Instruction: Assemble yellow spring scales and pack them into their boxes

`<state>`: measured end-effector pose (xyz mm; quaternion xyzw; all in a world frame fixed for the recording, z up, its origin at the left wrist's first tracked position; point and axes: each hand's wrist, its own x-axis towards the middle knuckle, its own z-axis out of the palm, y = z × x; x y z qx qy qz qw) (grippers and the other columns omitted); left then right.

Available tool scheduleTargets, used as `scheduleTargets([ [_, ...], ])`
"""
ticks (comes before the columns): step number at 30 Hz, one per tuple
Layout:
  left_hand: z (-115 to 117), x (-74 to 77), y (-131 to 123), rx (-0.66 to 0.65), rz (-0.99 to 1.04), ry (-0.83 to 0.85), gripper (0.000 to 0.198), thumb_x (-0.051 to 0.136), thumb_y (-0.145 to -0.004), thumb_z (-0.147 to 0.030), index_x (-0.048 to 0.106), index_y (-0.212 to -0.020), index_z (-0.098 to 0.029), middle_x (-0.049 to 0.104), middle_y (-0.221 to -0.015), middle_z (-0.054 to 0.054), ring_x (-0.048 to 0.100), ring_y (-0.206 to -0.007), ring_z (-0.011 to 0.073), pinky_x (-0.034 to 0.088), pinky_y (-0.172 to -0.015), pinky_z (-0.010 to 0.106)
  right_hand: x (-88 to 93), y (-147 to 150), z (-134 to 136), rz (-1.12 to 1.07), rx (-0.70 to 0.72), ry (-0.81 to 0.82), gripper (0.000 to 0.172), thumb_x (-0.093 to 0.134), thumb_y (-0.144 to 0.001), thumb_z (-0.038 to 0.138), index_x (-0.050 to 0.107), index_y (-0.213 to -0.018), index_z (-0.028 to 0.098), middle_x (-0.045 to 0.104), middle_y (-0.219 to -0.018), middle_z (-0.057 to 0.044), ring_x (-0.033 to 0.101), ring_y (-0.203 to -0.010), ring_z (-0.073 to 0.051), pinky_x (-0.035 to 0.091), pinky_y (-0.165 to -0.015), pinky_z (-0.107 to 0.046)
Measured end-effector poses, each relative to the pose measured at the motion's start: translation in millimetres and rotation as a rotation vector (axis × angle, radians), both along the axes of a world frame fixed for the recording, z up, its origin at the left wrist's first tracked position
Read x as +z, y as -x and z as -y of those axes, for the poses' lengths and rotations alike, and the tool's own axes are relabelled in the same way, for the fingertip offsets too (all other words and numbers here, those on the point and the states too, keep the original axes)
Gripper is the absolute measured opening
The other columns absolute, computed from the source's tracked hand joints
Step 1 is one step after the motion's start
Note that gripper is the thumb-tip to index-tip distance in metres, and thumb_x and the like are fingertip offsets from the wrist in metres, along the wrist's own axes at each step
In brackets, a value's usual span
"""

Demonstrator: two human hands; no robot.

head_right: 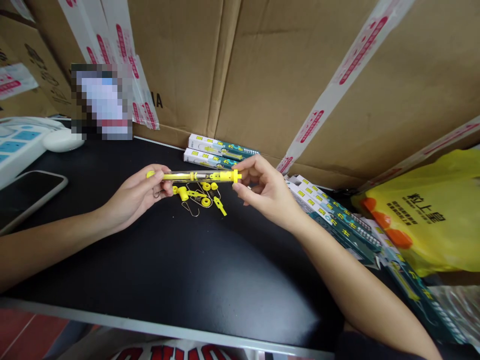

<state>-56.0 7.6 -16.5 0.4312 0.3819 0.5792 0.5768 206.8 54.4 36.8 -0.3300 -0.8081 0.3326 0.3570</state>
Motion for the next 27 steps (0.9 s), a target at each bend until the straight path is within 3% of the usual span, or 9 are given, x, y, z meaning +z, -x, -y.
scheduleTargets([
  [8,-0.5,0.4,0.2,-0.003,-0.013,-0.012,0.021,0.065,-0.084,-0.037,0.059,-0.093,-0.019,0.056,-0.074,-0.002,0.055,-0.072,0.0112,0.047,-0.077,0.027,-0.1,-1.6,-1.3,0.018,-0.006,0.100,0.023,0.060,-0.089,0.043,0.054,-0.090,0.021,0.061,-0.076,-0.001,0.056,-0.057,-0.009,0.049,-0.046,-0.020],
  [18,-0.8,0.1,0.9,-0.012,-0.006,-0.031,0.016,0.063,-0.086,-0.033,0.058,-0.093,-0.019,0.057,-0.074,-0.002,0.056,-0.073,0.0106,0.047,-0.077,0.026,0.4,-5.0,-4.1,0.009,0.020,0.098,0.025,0.062,-0.087,0.040,0.053,-0.101,0.022,0.060,-0.080,-0.001,0.057,-0.060,-0.010,0.050,-0.046,-0.021],
  [27,-0.3,2.6,0.8,0.020,-0.037,-0.057,0.018,0.063,-0.085,-0.031,0.056,-0.097,-0.019,0.060,-0.075,-0.002,0.059,-0.076,0.0109,0.048,-0.081,0.028,0.9,-0.1,-0.8,-0.021,0.012,0.059,0.024,0.069,-0.082,0.035,0.055,-0.094,0.021,0.059,-0.081,0.000,0.057,-0.061,-0.009,0.053,-0.045,-0.019],
])
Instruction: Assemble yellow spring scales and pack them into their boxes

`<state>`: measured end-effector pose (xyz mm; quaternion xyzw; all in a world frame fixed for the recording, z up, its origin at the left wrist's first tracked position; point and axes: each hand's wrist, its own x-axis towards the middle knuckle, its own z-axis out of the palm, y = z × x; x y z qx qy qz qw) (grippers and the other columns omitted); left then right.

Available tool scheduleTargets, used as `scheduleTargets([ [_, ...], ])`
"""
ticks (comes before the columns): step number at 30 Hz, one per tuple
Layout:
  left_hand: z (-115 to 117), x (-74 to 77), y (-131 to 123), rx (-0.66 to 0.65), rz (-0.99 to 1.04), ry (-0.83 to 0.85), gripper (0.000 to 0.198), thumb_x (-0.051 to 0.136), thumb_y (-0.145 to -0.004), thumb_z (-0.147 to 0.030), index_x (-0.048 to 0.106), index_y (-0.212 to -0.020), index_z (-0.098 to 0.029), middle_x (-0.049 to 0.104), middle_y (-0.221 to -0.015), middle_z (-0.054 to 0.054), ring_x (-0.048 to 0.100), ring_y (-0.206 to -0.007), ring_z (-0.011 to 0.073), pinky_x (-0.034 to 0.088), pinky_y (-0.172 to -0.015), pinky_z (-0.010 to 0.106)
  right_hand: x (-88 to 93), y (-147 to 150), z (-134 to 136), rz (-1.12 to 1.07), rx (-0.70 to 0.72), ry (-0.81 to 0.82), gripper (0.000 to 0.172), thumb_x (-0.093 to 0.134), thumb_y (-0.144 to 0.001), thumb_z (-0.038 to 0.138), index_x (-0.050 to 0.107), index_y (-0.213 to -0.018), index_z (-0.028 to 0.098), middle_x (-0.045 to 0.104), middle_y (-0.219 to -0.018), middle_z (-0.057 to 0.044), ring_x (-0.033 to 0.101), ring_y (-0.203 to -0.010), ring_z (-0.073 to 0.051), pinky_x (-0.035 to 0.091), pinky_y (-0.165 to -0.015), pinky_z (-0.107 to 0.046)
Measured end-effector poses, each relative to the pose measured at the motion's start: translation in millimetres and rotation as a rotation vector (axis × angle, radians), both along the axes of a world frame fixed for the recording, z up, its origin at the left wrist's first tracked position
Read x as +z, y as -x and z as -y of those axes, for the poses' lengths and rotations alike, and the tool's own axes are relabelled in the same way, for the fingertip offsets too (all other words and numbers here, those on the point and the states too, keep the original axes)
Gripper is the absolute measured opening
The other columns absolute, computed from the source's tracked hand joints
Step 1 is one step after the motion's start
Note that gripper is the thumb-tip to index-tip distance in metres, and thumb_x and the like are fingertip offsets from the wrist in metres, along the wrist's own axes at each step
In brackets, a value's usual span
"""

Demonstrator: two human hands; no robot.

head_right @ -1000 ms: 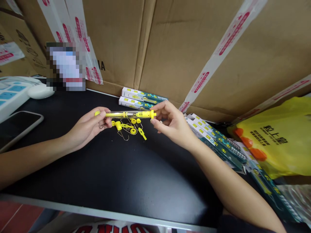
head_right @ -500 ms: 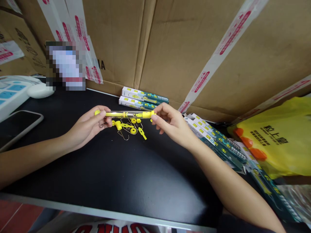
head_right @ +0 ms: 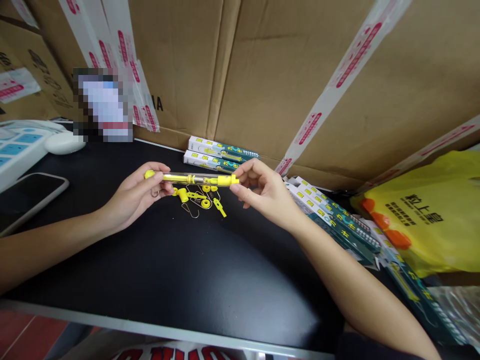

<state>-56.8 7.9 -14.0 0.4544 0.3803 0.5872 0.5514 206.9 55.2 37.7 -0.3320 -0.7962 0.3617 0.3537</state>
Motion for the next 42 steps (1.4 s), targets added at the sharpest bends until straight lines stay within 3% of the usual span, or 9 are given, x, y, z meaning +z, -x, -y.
scheduleTargets([
  [10,0.4,1.1,-2.2,0.060,0.055,0.011,0.033,0.063,-0.083,-0.024,0.052,-0.114,-0.020,0.061,-0.076,-0.003,0.060,-0.075,0.0111,0.050,-0.081,0.030,-2.8,-0.4,-0.4,-0.021,0.042,0.018,0.026,0.071,-0.081,0.032,0.054,-0.096,0.021,0.058,-0.082,0.000,0.058,-0.063,-0.010,0.054,-0.047,-0.021],
  [17,0.8,0.7,-1.1,0.038,0.006,0.007,0.024,0.066,-0.083,-0.035,0.061,-0.100,-0.019,0.059,-0.075,-0.002,0.058,-0.074,0.0112,0.050,-0.080,0.029,-1.8,1.9,1.5,-0.036,0.029,0.030,0.032,0.076,-0.076,0.032,0.052,-0.094,0.022,0.061,-0.082,0.000,0.062,-0.065,-0.012,0.058,-0.050,-0.023],
  [23,-3.1,-3.0,1.3,0.088,-0.135,-0.076,0.022,0.064,-0.083,-0.039,0.059,-0.092,-0.019,0.061,-0.088,0.001,0.060,-0.088,0.0156,0.049,-0.087,0.032,-2.5,2.2,1.3,-0.045,0.013,0.020,0.033,0.077,-0.074,0.033,0.053,-0.094,0.022,0.062,-0.084,-0.001,0.062,-0.064,-0.011,0.058,-0.050,-0.023],
  [29,-6.5,-7.4,5.6,0.132,-0.351,-0.220,0.022,0.056,-0.089,-0.039,0.057,-0.098,-0.019,0.062,-0.110,0.005,0.056,-0.105,0.0189,0.044,-0.094,0.033,-4.0,3.0,1.0,-0.059,0.007,0.017,0.029,0.075,-0.077,0.031,0.054,-0.093,0.021,0.062,-0.082,-0.001,0.062,-0.063,-0.011,0.058,-0.050,-0.023],
  [35,-2.2,-1.9,3.4,0.113,-0.444,-0.253,0.018,0.054,-0.091,-0.035,0.056,-0.099,-0.019,0.062,-0.115,0.007,0.056,-0.104,0.0195,0.045,-0.086,0.032,-2.3,2.5,0.3,-0.061,-0.010,0.015,0.033,0.077,-0.074,0.034,0.054,-0.093,0.021,0.061,-0.082,-0.001,0.062,-0.062,-0.011,0.057,-0.049,-0.023],
  [38,-3.2,-4.4,3.4,0.124,-0.420,-0.200,0.021,0.055,-0.090,-0.037,0.059,-0.100,-0.019,0.063,-0.108,0.005,0.056,-0.101,0.0191,0.044,-0.089,0.033,-1.8,0.7,-1.7,-0.072,-0.001,0.014,0.033,0.077,-0.075,0.033,0.053,-0.095,0.022,0.061,-0.082,-0.001,0.062,-0.063,-0.011,0.057,-0.049,-0.023],
  [42,-6.0,-10.0,3.3,0.134,-0.236,-0.103,0.023,0.063,-0.085,-0.041,0.060,-0.094,-0.019,0.062,-0.096,0.002,0.058,-0.097,0.0178,0.044,-0.093,0.034,-3.2,-1.0,-5.3,-0.099,0.030,0.040,0.028,0.073,-0.080,0.029,0.053,-0.098,0.022,0.060,-0.082,0.000,0.061,-0.062,-0.011,0.056,-0.049,-0.023],
])
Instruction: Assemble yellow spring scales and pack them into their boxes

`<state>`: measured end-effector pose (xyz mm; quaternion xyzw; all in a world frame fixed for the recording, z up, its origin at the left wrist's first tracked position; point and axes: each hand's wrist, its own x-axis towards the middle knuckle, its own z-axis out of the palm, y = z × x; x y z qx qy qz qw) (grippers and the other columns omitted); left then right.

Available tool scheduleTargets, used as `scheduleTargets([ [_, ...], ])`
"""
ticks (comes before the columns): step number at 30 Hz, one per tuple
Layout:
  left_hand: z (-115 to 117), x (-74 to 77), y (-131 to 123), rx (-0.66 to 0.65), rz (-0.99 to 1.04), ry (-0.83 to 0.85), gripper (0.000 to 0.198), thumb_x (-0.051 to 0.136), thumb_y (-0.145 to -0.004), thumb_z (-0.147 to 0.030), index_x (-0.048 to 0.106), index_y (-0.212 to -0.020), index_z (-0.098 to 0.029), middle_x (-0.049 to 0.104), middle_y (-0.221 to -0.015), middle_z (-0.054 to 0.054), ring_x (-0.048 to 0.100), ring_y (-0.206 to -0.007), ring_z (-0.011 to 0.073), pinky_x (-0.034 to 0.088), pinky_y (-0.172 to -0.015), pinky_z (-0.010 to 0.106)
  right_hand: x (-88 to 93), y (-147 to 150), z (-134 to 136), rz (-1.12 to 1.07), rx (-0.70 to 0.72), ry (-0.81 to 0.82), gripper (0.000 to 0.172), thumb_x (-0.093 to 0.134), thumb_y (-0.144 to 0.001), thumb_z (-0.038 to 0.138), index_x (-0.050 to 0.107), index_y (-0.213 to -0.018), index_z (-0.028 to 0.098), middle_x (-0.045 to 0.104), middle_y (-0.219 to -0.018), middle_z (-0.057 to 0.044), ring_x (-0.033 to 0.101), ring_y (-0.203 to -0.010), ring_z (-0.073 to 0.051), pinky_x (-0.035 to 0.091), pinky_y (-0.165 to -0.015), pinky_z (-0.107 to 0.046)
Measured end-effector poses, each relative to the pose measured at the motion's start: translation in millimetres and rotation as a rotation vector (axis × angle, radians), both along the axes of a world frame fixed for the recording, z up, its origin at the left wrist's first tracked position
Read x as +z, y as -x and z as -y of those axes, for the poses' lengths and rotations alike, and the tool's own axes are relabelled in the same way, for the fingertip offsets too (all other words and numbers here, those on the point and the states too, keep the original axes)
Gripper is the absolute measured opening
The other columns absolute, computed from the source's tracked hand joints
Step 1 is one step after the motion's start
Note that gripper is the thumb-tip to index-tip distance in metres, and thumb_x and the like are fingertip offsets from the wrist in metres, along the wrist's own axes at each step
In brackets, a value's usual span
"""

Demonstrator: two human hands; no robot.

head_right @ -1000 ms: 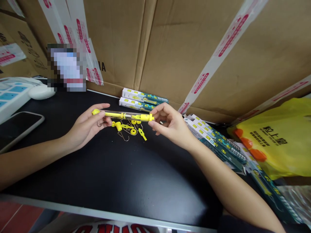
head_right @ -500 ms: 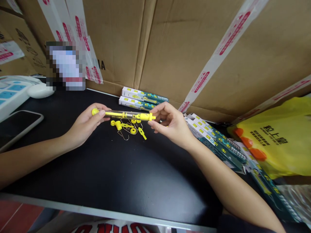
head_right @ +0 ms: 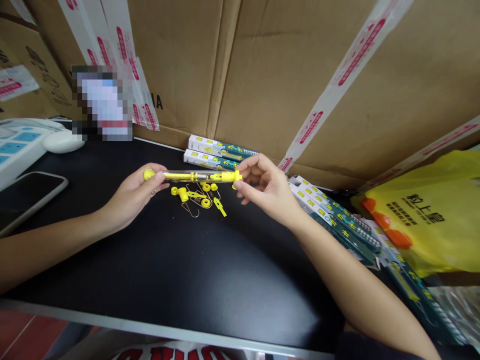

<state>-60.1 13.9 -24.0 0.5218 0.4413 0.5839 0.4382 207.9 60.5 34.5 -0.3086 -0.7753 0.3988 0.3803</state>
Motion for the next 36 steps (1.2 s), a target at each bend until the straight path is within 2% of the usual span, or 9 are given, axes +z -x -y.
scheduleTargets([
  [5,-0.7,0.5,-1.8,-0.045,0.220,0.089,0.025,0.069,-0.081,-0.040,0.060,-0.092,-0.019,0.066,-0.088,0.000,0.062,-0.093,0.0152,0.046,-0.093,0.032,-3.9,-0.3,-3.8,-0.016,0.032,0.031,0.030,0.073,-0.079,0.024,0.053,-0.101,0.021,0.059,-0.081,0.000,0.061,-0.062,-0.011,0.055,-0.046,-0.022],
  [11,1.5,4.5,-2.5,-0.084,0.275,0.089,0.027,0.074,-0.078,-0.037,0.060,-0.091,-0.018,0.067,-0.084,0.000,0.064,-0.087,0.0126,0.049,-0.089,0.028,-5.9,-0.8,-5.3,-0.010,0.040,0.065,0.034,0.074,-0.078,0.025,0.053,-0.104,0.021,0.059,-0.083,0.000,0.061,-0.062,-0.011,0.056,-0.047,-0.022],
  [17,3.5,5.9,-4.5,-0.105,0.218,0.056,0.025,0.072,-0.079,-0.034,0.059,-0.092,-0.017,0.069,-0.085,0.001,0.065,-0.088,0.0135,0.049,-0.086,0.028,-5.2,2.0,-2.2,-0.005,0.036,0.086,0.030,0.077,-0.075,0.026,0.055,-0.096,0.019,0.062,-0.080,0.000,0.064,-0.060,-0.011,0.059,-0.050,-0.024],
  [29,-1.1,-1.6,-0.3,-0.143,-0.043,-0.074,0.027,0.059,-0.088,-0.040,0.052,-0.101,-0.017,0.067,-0.085,0.002,0.064,-0.085,0.0156,0.050,-0.083,0.033,-9.2,5.4,-2.4,-0.007,0.009,0.090,0.029,0.076,-0.076,0.025,0.058,-0.097,0.019,0.069,-0.085,-0.002,0.068,-0.060,-0.012,0.059,-0.051,-0.023],
  [33,-1.6,-3.8,0.6,-0.159,-0.078,-0.069,0.034,0.058,-0.087,-0.048,0.052,-0.102,-0.017,0.067,-0.087,0.003,0.064,-0.089,0.0176,0.048,-0.087,0.035,-8.6,3.5,-2.4,0.011,0.004,0.089,0.028,0.076,-0.076,0.026,0.059,-0.097,0.019,0.070,-0.085,-0.003,0.068,-0.059,-0.011,0.059,-0.052,-0.022],
  [36,-2.2,-3.2,0.4,-0.195,-0.016,-0.018,0.048,0.047,-0.087,-0.062,0.054,-0.100,-0.017,0.069,-0.090,0.005,0.064,-0.093,0.0201,0.045,-0.090,0.037,-7.0,2.3,-2.6,0.027,-0.001,0.085,0.028,0.077,-0.075,0.028,0.060,-0.096,0.019,0.071,-0.083,-0.003,0.067,-0.057,-0.011,0.059,-0.051,-0.023],
])
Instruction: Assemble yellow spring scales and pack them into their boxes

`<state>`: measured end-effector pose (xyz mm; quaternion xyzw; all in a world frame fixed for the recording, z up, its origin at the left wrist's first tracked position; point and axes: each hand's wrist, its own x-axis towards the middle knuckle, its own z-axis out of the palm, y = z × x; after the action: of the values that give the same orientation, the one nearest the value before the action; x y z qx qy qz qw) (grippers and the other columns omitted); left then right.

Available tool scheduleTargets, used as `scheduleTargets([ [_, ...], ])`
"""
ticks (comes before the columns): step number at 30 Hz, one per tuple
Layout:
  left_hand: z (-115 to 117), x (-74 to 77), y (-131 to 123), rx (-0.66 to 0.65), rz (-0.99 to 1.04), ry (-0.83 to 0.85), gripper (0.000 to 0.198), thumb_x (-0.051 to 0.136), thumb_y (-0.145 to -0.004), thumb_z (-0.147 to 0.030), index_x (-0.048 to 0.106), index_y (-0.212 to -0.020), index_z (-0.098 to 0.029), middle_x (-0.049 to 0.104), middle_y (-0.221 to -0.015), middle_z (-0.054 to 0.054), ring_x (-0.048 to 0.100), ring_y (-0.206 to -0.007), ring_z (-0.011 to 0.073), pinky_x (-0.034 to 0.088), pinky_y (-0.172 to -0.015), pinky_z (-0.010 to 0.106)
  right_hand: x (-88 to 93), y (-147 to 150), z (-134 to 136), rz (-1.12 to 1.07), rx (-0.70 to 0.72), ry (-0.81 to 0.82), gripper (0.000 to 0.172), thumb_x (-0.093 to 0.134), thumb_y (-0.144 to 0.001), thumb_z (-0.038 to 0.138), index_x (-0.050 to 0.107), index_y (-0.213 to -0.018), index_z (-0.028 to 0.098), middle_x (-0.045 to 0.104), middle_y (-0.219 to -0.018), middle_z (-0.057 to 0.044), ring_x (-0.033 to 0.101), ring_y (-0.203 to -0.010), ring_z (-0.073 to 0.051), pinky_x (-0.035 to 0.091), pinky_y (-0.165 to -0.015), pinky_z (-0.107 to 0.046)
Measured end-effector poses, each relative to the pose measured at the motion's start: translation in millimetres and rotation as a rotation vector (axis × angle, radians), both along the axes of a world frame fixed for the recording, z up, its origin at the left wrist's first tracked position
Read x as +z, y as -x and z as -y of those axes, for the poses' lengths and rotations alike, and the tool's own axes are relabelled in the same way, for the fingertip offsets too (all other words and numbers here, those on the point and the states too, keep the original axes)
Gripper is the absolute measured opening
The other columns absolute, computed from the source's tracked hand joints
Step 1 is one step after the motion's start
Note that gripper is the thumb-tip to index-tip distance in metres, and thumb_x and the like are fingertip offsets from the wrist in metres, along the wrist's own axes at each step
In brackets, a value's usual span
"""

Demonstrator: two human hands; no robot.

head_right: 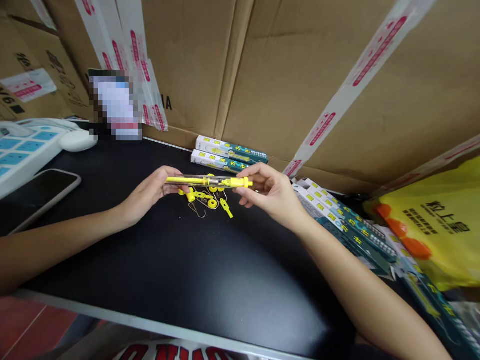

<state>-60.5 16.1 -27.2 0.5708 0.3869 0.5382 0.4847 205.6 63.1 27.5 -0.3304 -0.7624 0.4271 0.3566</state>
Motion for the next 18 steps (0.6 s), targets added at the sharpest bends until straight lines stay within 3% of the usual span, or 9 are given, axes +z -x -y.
scheduleTargets([
  [6,1.5,8.8,-2.8,-0.048,0.096,0.211,0.061,0.035,-0.084,-0.074,0.056,-0.097,-0.018,0.069,-0.084,0.005,0.064,-0.092,0.0211,0.043,-0.088,0.036,2.3,-3.9,-5.0,0.028,-0.013,-0.002,0.027,0.076,-0.076,0.031,0.061,-0.093,0.018,0.072,-0.077,-0.003,0.068,-0.056,-0.013,0.058,-0.049,-0.023],
  [18,5.0,7.2,-2.6,-0.081,-0.001,0.150,0.038,0.050,-0.090,-0.053,0.055,-0.079,-0.017,0.060,-0.068,0.001,0.059,-0.070,0.0144,0.047,-0.072,0.030,7.7,-7.1,-7.0,-0.033,-0.010,0.098,0.031,0.074,-0.078,0.036,0.055,-0.098,0.021,0.072,-0.076,-0.002,0.065,-0.053,-0.012,0.055,-0.046,-0.024],
])
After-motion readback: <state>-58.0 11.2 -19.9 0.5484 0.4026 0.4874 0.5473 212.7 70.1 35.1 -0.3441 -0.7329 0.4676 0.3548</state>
